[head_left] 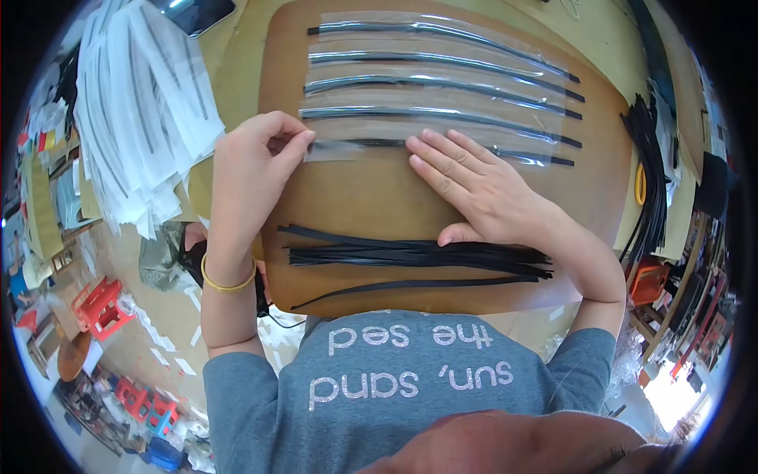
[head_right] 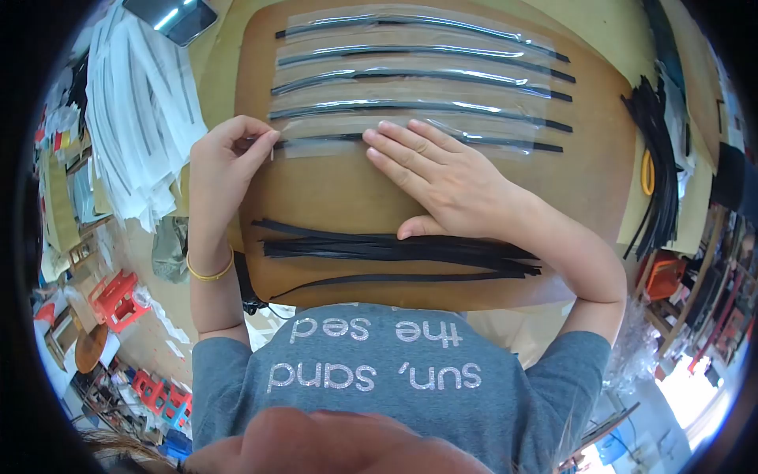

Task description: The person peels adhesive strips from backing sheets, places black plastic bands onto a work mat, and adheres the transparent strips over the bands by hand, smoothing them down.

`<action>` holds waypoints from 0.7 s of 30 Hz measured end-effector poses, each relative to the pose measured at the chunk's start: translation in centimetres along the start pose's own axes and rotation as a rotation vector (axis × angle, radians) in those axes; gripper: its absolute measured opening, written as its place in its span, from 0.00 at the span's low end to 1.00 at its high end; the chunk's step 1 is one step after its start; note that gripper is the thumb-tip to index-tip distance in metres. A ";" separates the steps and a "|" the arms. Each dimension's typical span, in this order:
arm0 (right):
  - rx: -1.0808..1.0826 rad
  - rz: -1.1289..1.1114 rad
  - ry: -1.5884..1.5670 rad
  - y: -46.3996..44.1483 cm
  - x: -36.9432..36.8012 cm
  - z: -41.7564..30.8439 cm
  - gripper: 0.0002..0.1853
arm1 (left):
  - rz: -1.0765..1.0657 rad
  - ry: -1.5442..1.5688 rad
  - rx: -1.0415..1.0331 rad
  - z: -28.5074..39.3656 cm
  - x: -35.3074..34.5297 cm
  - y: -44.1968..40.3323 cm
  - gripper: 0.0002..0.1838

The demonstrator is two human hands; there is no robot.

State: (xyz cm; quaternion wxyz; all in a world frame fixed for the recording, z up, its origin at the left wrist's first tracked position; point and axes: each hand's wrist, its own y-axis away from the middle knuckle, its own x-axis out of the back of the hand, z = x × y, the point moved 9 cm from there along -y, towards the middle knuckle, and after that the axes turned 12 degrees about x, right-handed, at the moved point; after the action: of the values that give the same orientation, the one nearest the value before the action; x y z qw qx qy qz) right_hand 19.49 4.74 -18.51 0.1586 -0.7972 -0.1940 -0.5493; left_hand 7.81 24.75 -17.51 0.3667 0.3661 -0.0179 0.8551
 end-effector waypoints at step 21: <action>0.082 0.294 -0.230 -6.0 1.6 -0.3 0.36 | 0.192 -0.269 -0.135 2.3 0.5 1.2 0.11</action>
State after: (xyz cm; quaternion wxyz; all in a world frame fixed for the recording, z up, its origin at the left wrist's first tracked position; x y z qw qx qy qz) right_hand 16.89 10.06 -16.72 0.2464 -0.8673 -0.1142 -0.4172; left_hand 8.21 23.54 -15.22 0.3012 0.4486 -0.1590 0.8263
